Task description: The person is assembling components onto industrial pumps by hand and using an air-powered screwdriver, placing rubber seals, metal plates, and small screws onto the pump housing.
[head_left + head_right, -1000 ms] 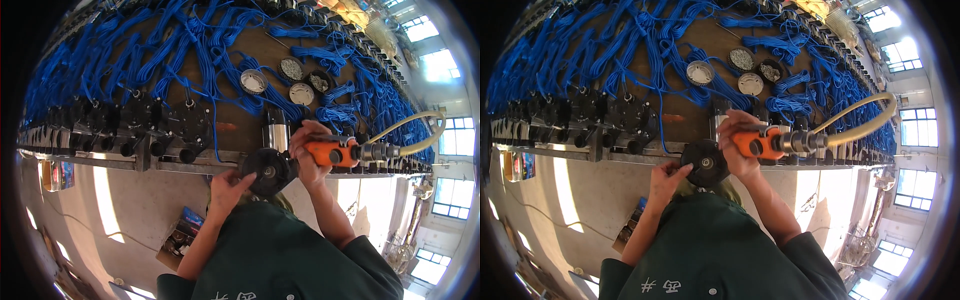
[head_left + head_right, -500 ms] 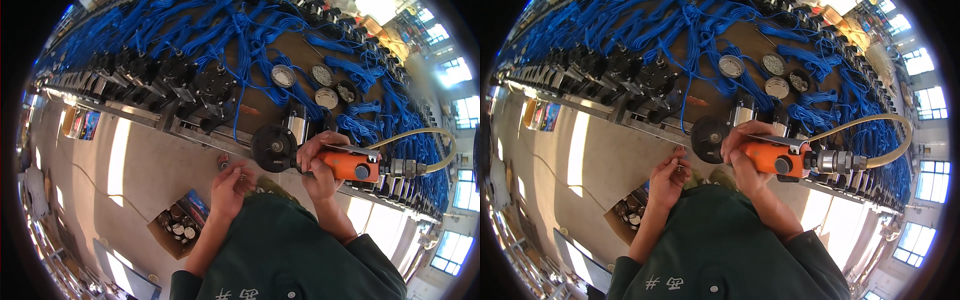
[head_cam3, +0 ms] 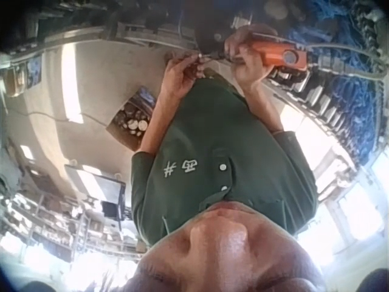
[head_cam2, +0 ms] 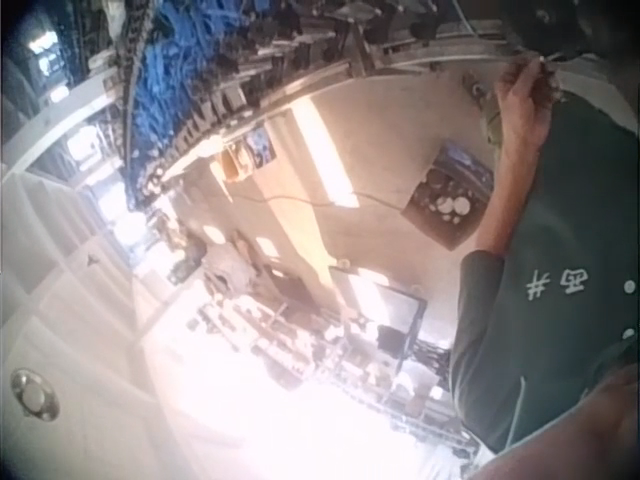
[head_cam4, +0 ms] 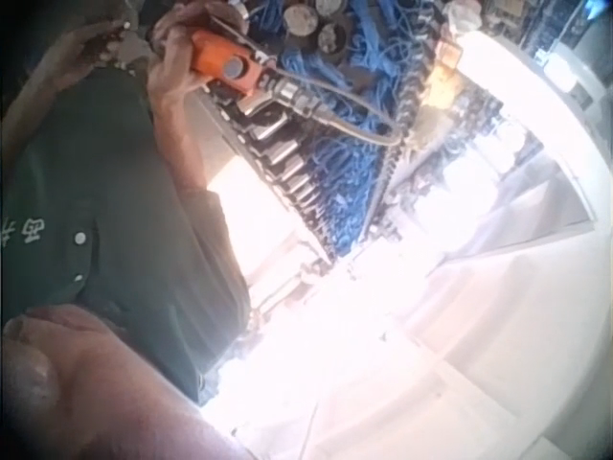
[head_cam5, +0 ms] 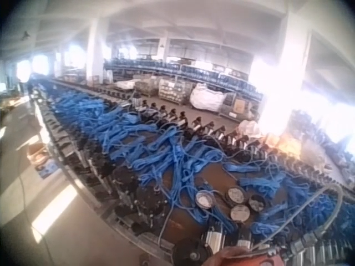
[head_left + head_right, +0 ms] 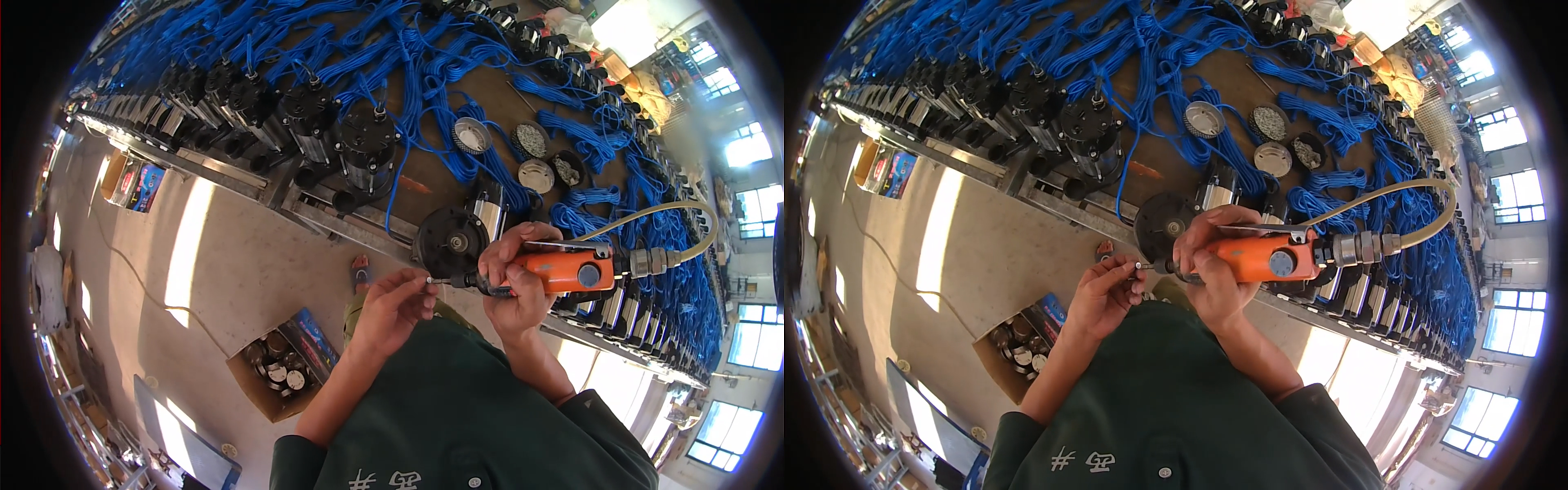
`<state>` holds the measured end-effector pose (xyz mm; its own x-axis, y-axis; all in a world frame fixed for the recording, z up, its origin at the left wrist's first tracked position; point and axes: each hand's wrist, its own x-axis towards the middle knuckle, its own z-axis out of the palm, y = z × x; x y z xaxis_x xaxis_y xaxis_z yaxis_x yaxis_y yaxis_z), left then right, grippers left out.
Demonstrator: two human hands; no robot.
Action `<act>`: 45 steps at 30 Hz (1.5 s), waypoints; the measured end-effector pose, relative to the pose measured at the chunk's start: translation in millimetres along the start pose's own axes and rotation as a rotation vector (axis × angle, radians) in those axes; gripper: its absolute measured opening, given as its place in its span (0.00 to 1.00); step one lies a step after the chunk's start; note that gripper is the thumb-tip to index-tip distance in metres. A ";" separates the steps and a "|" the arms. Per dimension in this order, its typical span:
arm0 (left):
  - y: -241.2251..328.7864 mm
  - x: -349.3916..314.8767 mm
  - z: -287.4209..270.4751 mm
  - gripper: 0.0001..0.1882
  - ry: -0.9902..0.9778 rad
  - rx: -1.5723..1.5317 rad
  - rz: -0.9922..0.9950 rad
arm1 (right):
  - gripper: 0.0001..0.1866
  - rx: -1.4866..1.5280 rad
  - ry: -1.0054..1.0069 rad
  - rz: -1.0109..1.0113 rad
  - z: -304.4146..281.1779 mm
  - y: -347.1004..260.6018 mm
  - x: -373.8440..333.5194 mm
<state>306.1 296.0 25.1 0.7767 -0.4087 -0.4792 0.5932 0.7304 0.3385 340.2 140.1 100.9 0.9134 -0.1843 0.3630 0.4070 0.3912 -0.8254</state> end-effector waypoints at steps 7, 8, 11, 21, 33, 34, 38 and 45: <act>0.2 8.2 -0.8 0.07 -0.039 0.041 -0.012 | 0.20 -0.005 0.047 0.012 -3.4 1.3 2.1; 0.1 9.5 -1.4 0.07 -0.052 0.045 -0.014 | 0.20 0.001 0.042 0.010 -4.6 2.0 2.4; 2.1 10.2 -0.5 0.07 -0.057 0.077 -0.024 | 0.20 0.019 0.029 0.013 -7.4 4.5 3.6; -3.4 14.0 -1.0 0.10 -0.043 0.116 -0.041 | 0.19 -0.006 -0.050 -0.013 -7.4 7.7 0.9; -14.7 14.3 5.3 0.11 0.041 -0.080 -0.035 | 0.19 -0.009 -0.139 -0.020 -3.7 7.8 3.0; -14.9 14.3 6.2 0.11 0.055 -0.082 -0.034 | 0.20 -0.039 -0.155 -0.017 -4.8 8.0 3.2; -11.4 11.4 9.0 0.12 0.107 -0.012 -0.033 | 0.19 -0.011 -0.152 0.008 -5.8 9.7 1.6; -11.0 20.5 1.5 0.08 0.066 0.603 0.478 | 0.19 -0.027 -0.161 0.004 -8.6 17.3 8.9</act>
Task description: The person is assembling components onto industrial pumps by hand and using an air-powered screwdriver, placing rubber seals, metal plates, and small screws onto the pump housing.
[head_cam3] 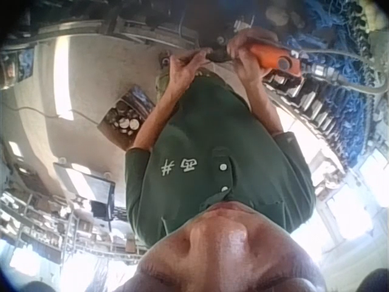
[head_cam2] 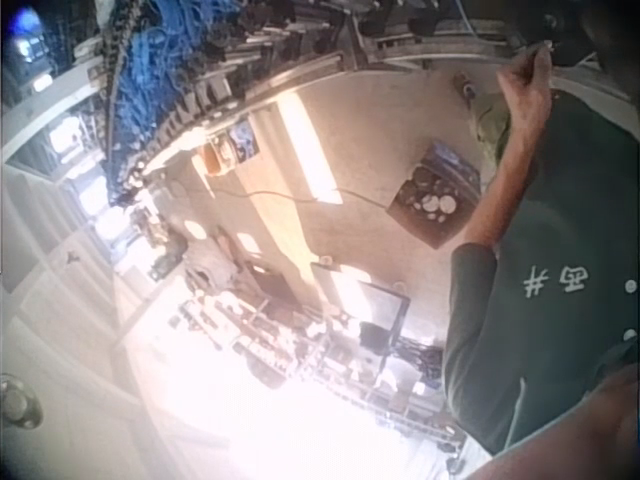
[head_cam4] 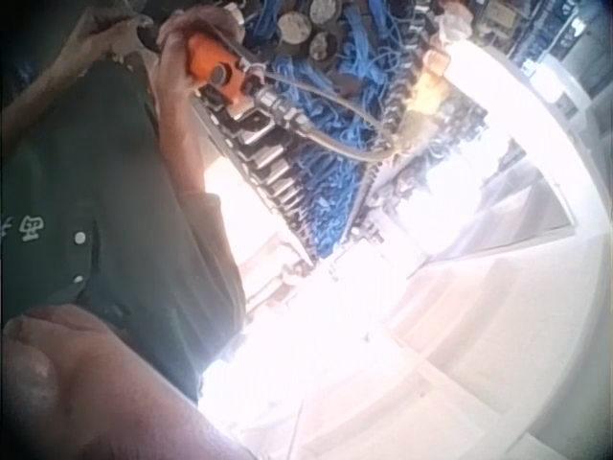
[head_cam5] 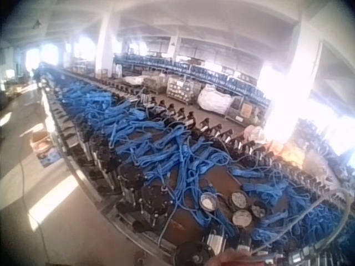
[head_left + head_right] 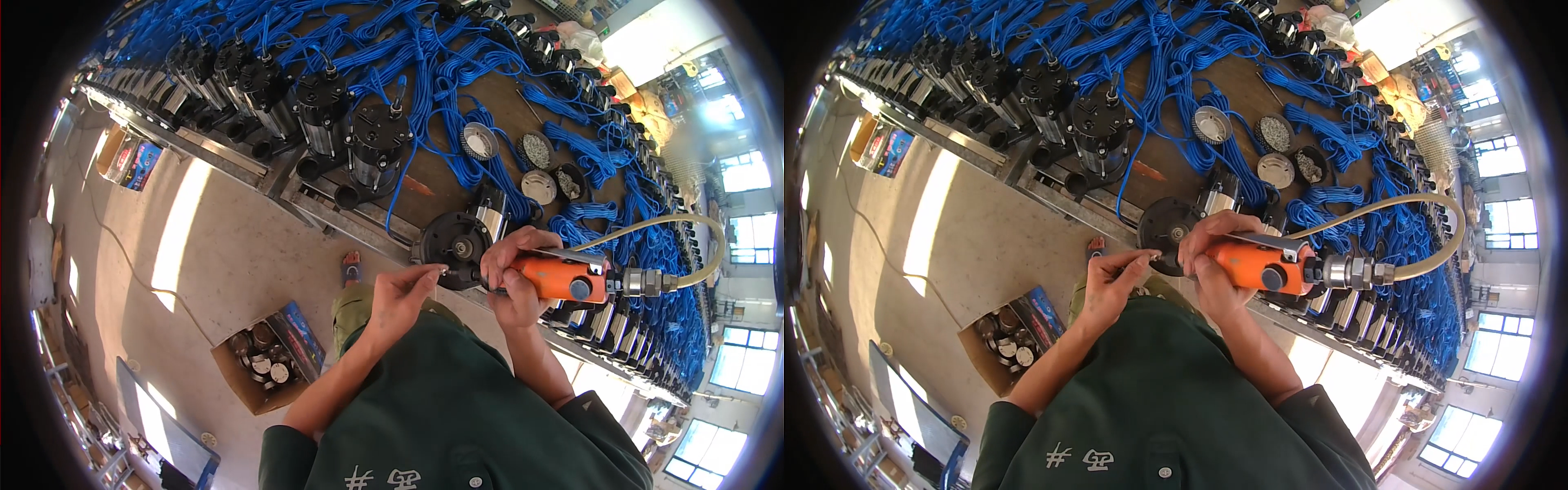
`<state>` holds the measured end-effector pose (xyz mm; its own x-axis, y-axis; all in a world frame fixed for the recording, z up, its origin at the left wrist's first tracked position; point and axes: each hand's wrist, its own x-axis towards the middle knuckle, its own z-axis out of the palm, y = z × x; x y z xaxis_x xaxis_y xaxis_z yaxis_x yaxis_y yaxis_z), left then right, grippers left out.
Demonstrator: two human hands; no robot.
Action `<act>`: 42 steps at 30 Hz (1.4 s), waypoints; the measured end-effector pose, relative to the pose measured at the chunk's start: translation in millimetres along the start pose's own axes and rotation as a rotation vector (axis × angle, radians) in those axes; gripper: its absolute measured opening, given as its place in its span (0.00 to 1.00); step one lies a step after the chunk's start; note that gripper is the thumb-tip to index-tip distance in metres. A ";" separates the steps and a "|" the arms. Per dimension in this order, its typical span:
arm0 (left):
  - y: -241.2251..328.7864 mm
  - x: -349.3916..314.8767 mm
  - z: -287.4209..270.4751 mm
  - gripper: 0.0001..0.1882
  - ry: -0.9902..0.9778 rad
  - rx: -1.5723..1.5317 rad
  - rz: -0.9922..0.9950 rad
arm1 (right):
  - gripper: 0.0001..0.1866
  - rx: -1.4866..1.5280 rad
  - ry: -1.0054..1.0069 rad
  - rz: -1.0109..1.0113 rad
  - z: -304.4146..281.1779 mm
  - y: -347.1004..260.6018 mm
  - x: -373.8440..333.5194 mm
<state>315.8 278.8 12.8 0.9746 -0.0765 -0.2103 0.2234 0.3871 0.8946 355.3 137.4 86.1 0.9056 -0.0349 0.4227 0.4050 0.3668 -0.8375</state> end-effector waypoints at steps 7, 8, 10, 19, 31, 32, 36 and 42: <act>-16.1 12.2 -6.1 0.16 0.022 0.574 0.479 | 0.19 -0.045 -0.006 0.068 -5.8 17.4 -0.5; -14.1 11.8 -6.2 0.16 0.038 0.593 0.478 | 0.20 -0.059 -0.009 0.083 -5.1 18.5 -0.9; -14.4 12.6 -7.3 0.16 0.062 0.611 0.488 | 0.20 -0.056 -0.023 0.106 -3.4 20.8 -1.5; -29.7 14.9 -14.0 0.17 0.067 0.568 0.525 | 0.17 -0.209 -0.235 0.108 5.6 26.1 -1.9; -22.0 9.4 -18.6 0.07 0.396 -0.266 -0.156 | 0.15 -0.061 -0.199 0.098 -2.2 33.4 -0.6; -29.1 12.4 -28.5 0.10 0.409 -0.399 -0.213 | 0.15 -0.057 -0.197 0.106 -2.4 33.9 -0.8; -33.0 14.2 -50.7 0.09 0.403 -0.664 -0.274 | 0.18 -0.177 -0.133 0.246 6.8 21.8 2.5; -2.8 12.6 -35.1 0.10 0.186 -0.540 -0.189 | 0.21 -0.018 0.005 0.042 4.8 4.7 17.3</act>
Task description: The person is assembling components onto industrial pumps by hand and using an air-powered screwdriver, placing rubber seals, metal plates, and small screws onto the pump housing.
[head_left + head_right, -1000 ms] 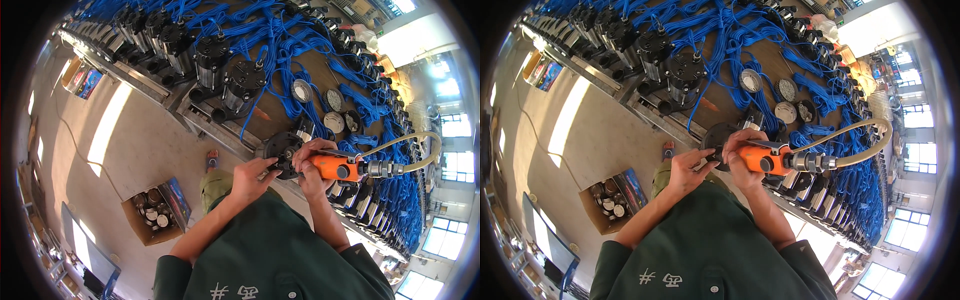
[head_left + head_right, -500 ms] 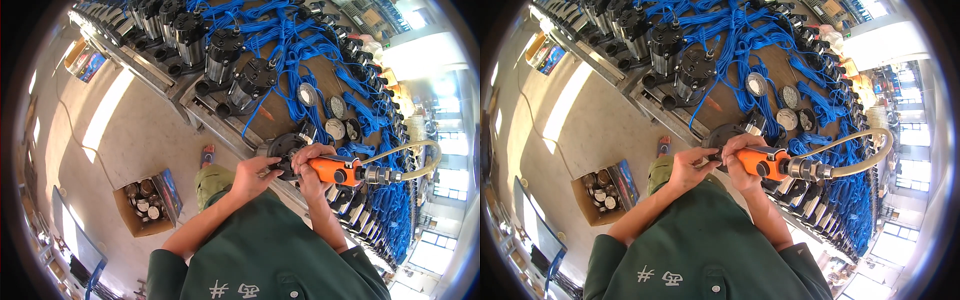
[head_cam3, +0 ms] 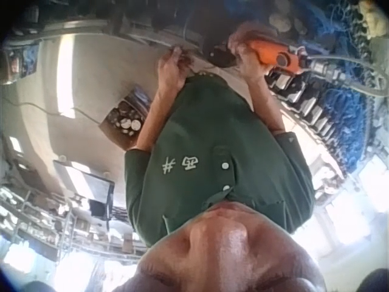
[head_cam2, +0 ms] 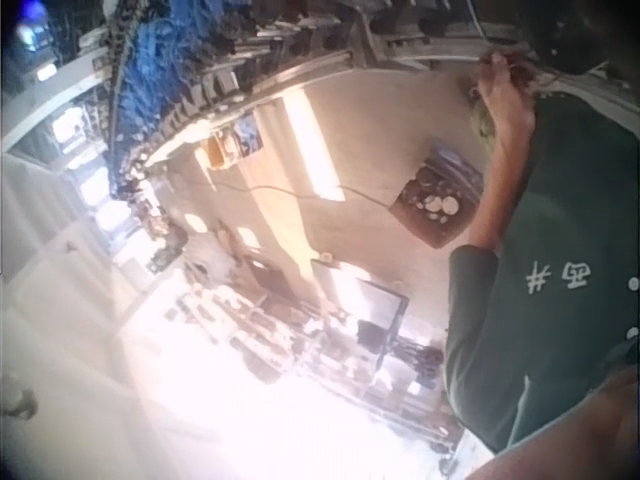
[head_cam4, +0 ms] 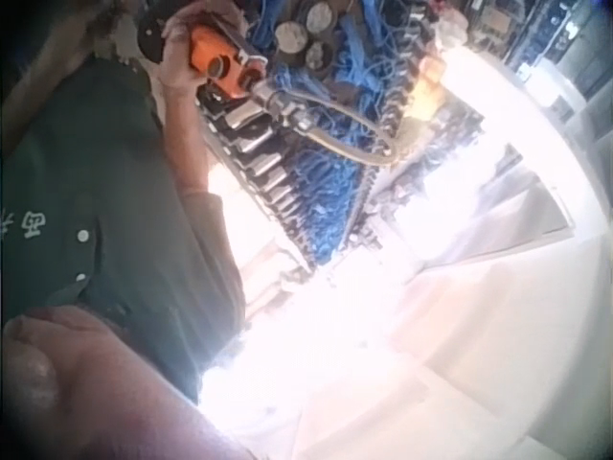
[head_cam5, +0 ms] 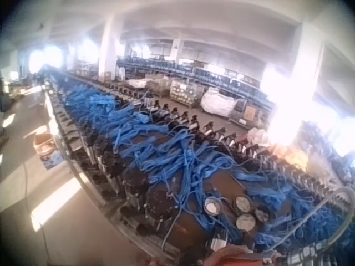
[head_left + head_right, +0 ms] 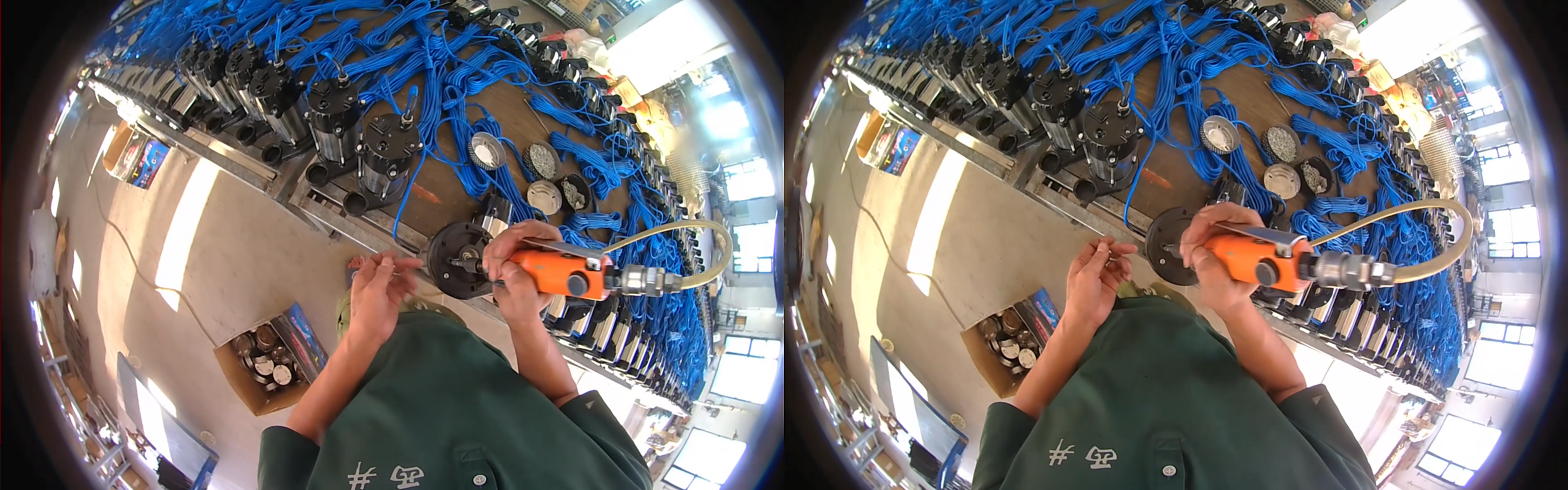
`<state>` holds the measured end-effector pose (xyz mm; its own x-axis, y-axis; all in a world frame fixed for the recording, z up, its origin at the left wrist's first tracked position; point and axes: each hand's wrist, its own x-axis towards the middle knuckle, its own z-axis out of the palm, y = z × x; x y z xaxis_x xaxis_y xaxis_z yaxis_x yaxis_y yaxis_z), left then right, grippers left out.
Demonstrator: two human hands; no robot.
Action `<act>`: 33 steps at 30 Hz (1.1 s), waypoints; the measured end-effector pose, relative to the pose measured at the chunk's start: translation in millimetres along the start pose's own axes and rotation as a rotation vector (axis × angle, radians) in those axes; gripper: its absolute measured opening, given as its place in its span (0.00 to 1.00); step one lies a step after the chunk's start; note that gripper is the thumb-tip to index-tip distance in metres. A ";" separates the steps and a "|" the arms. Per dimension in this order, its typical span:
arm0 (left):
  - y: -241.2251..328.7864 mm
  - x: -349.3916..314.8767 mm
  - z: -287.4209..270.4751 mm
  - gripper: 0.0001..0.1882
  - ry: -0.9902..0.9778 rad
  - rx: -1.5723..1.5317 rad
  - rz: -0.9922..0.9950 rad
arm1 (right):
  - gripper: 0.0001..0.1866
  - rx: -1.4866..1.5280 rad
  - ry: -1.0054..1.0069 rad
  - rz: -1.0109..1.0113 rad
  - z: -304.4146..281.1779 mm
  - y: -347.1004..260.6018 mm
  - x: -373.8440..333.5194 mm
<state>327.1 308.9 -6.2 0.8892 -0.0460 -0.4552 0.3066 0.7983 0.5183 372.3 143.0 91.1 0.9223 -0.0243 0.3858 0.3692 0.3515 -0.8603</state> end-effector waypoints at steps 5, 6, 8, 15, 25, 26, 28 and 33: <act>13.4 -3.9 27.7 0.12 -0.182 -0.008 -0.217 | 0.20 0.120 0.084 -0.118 9.1 -11.9 10.5; 14.8 -2.8 32.4 0.12 -0.180 -0.018 -0.242 | 0.20 0.103 0.093 -0.122 10.4 -12.5 10.7; 15.7 0.2 41.9 0.12 -0.178 -0.037 -0.295 | 0.21 0.066 0.115 -0.131 11.6 -13.9 10.7; 10.3 7.0 59.1 0.11 -0.235 0.014 -0.355 | 0.20 0.123 0.129 -0.149 0.9 -17.8 12.1; 17.2 42.8 86.1 0.19 -0.319 0.589 0.032 | 0.20 0.100 0.179 -0.311 -17.6 -13.6 31.0; 18.1 50.2 91.3 0.20 -0.330 0.759 0.171 | 0.20 0.099 0.190 -0.322 -20.1 -10.6 33.7; 12.2 75.5 82.4 0.25 -0.434 0.887 0.350 | 0.20 0.037 0.204 -0.286 -20.5 -4.4 41.7; 9.9 94.1 76.1 0.28 -0.509 1.053 0.437 | 0.17 -0.045 0.195 -0.037 -29.7 14.3 45.1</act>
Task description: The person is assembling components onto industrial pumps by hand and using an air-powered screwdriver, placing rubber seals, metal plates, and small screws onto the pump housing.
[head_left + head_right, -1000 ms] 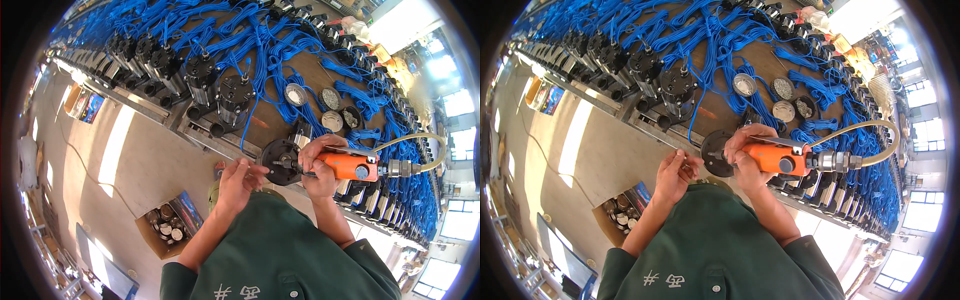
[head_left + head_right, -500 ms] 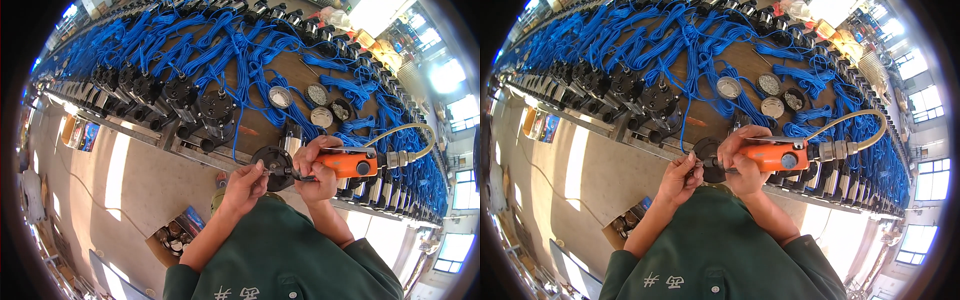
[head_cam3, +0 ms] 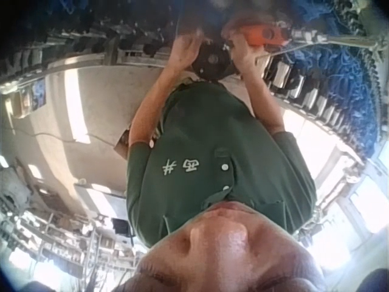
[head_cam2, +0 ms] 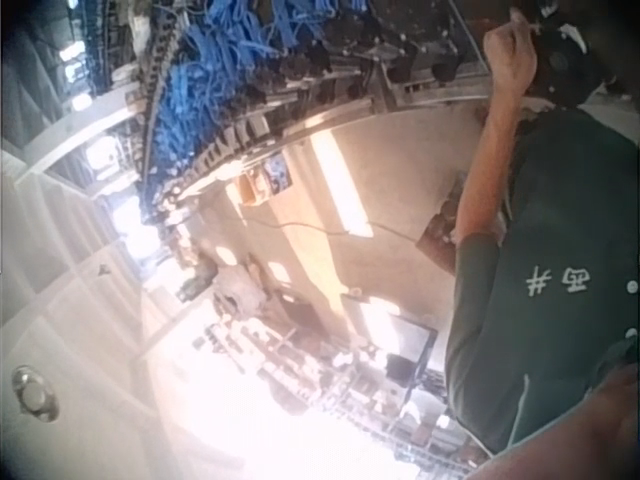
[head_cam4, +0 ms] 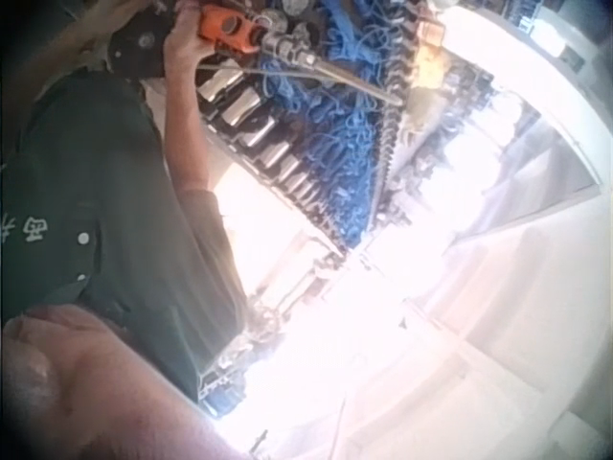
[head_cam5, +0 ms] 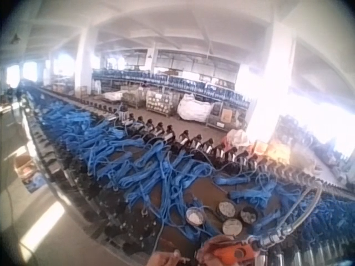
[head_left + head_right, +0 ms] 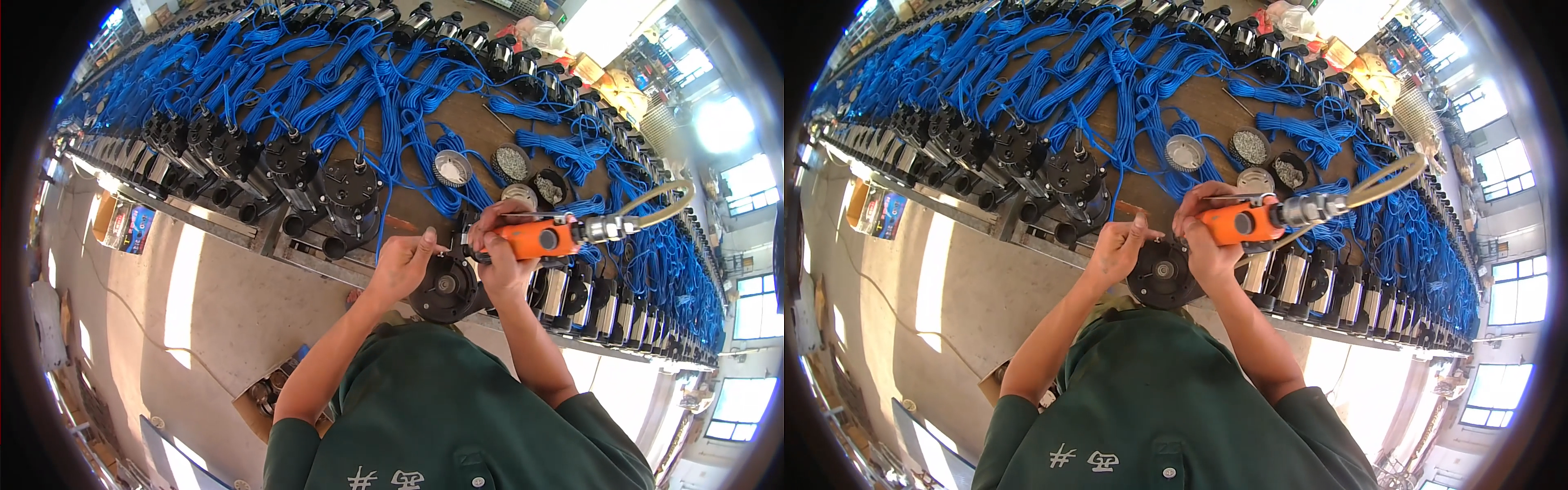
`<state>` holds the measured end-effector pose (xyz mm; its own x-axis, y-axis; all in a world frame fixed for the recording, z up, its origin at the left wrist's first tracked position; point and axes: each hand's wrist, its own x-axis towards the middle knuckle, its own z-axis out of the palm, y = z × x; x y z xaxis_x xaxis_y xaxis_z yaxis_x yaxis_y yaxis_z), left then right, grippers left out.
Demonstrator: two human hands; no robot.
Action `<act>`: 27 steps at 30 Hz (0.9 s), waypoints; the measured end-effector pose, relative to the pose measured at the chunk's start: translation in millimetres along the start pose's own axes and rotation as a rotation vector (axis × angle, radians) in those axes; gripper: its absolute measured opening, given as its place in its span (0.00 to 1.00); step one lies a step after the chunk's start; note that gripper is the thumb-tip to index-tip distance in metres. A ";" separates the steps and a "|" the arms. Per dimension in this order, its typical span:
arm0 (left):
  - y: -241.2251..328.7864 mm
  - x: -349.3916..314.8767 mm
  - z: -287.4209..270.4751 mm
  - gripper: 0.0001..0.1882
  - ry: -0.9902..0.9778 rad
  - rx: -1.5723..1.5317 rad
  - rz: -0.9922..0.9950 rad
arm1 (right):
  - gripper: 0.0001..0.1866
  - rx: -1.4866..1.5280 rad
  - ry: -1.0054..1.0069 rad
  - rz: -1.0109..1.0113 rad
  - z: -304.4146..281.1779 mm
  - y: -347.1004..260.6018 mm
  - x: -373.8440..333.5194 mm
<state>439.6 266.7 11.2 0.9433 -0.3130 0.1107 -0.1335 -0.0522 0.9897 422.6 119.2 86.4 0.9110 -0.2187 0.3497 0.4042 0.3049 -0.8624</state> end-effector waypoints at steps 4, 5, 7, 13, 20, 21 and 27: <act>-17.6 1.4 0.2 0.21 0.008 -0.036 0.039 | 0.17 -0.077 -0.016 0.083 2.5 12.1 -0.7; -19.4 0.8 0.0 0.18 -0.004 -0.053 0.030 | 0.17 -0.129 -0.057 0.092 2.1 12.5 -1.0; -22.9 -1.6 -1.7 0.12 -0.022 -0.086 0.013 | 0.16 -0.232 -0.143 0.109 2.2 13.1 -1.0; -24.1 -6.6 -12.8 0.13 -0.095 -0.142 -0.130 | 0.14 -0.188 -0.182 0.104 10.4 21.7 -2.0; -33.6 -28.1 -19.3 0.16 0.388 -0.980 -0.519 | 0.18 -0.235 -0.183 0.107 11.7 12.5 2.7; -28.5 -31.6 -21.4 0.15 0.393 -1.008 -0.512 | 0.19 -0.215 -0.157 0.083 13.4 8.2 2.4; 21.9 -49.5 -22.1 0.12 0.346 -1.035 -0.482 | 0.22 0.041 -0.053 -0.097 25.8 -23.1 -3.2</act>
<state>396.7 302.1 29.3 0.8820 -0.1902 -0.4311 0.4157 0.7449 0.5218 412.4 136.7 114.6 0.8702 -0.2003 0.4501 0.4924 0.3230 -0.8082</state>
